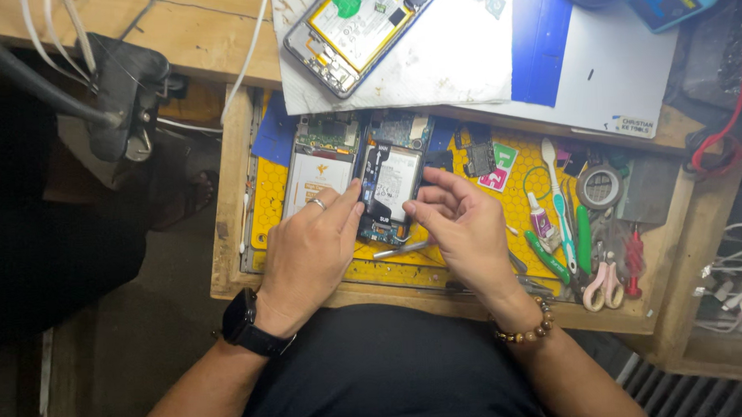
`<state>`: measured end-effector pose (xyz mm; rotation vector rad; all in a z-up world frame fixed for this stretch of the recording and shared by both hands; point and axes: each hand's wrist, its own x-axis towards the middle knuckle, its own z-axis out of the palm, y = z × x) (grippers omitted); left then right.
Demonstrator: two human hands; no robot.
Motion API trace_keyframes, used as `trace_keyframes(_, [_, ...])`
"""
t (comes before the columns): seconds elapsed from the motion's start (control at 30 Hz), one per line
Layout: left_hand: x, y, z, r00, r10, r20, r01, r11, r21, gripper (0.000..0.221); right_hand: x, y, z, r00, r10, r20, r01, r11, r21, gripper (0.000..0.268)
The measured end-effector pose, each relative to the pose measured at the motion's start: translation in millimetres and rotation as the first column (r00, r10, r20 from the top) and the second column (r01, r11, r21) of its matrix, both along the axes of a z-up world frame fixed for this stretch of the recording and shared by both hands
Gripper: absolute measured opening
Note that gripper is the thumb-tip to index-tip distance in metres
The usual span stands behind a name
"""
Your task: The person repairs a smartphone by removing the back cover, disconnecting the battery, and replacing the internal battery pack. They use a plastic pry tool to open the device and a screwdriver to remove screws. The person then connects a charging cable to test the device and reassembles the back cover.
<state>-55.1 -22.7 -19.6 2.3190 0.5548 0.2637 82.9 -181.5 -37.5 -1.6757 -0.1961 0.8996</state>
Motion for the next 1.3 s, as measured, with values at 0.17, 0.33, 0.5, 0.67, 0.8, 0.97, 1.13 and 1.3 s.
trace_keyframes(0.17, [-5,-1,-1,0.999,0.019,0.029,-0.019,0.999,-0.026,0.026,2,-3,1,0.997,0.03,-0.078,-0.034,0.998,-0.048,0.043])
trace_keyframes(0.33, [-9,-3,3,0.996,0.052,0.068,-0.042,0.989,-0.14,0.025,7,-18,6,0.965,0.011,-0.263,-0.014,1.0,-0.01,0.036])
trace_keyframes(0.5, [-3,-5,1,0.985,0.142,-0.102,-0.175,0.831,-0.527,0.043,11,-31,13,0.938,0.039,-0.344,-0.029,0.999,0.033,0.035])
trace_keyframes(0.67, [8,-12,-15,0.983,0.175,0.056,0.013,0.235,-0.972,0.036,6,-39,12,0.918,0.098,-0.384,-0.054,0.991,0.124,0.034])
trace_keyframes(0.8, [14,-17,-20,0.979,0.187,0.081,0.037,0.228,-0.973,0.027,9,-37,9,0.959,0.166,-0.229,-0.15,0.985,0.085,0.035])
trace_keyframes(0.97, [17,-18,-19,0.98,0.191,0.06,-0.001,0.304,-0.953,0.023,15,-34,16,0.98,0.154,0.129,-0.16,0.987,0.033,0.04])
trace_keyframes(1.13, [20,-18,-11,0.985,0.171,0.009,-0.058,0.386,-0.921,0.023,19,-23,14,0.995,0.032,0.096,-0.05,0.981,0.189,0.047])
trace_keyframes(1.3, [21,-19,-3,0.989,0.144,-0.025,-0.084,0.422,-0.903,0.023,17,-4,17,0.99,0.027,-0.14,0.016,0.954,0.299,0.045])
